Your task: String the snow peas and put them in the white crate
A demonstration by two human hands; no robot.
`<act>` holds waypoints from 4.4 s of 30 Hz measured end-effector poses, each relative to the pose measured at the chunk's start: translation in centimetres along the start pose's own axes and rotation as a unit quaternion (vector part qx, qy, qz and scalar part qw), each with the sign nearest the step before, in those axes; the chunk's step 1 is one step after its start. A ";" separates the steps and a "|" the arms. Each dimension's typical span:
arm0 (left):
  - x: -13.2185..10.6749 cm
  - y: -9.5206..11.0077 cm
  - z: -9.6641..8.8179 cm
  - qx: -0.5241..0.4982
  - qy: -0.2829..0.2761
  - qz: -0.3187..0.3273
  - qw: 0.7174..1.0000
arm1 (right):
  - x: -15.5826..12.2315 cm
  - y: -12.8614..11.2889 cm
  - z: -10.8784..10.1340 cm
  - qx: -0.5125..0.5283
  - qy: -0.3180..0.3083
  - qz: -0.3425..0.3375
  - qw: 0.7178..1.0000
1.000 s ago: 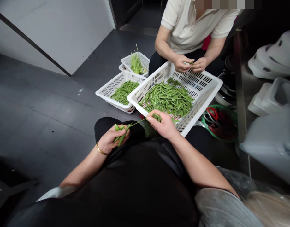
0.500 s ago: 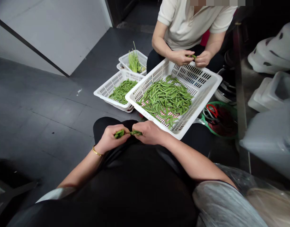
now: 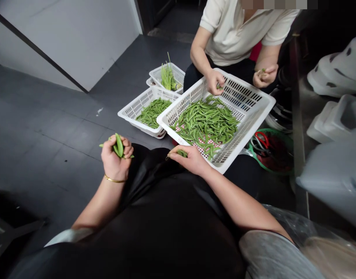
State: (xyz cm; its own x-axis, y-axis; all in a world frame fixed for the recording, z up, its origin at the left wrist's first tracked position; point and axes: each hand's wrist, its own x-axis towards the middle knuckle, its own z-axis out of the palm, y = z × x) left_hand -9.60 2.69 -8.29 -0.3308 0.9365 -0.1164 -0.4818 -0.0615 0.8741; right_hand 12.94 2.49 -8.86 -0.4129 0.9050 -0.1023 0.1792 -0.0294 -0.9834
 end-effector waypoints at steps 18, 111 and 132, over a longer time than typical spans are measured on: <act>-3.5 -1.1 2.8 0.294 -0.258 -0.063 0.918 | 1.5 -0.5 2.7 0.197 -0.184 0.148 0.951; -1.9 -0.9 1.5 0.217 -0.114 -0.071 0.967 | 1.3 -1.6 1.1 0.155 -0.228 0.179 0.944; -1.9 -0.5 0.4 0.259 -0.362 -0.235 0.864 | 1.7 -0.1 0.4 0.206 -0.208 0.033 0.956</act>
State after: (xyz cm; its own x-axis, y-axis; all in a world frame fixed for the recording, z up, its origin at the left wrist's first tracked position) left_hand -8.44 1.11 -8.29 0.4885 0.7972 -0.3548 0.0654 0.3721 0.9259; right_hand 11.86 3.91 -8.99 -0.7473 0.6513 -0.1322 -0.1142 -0.3218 -0.9399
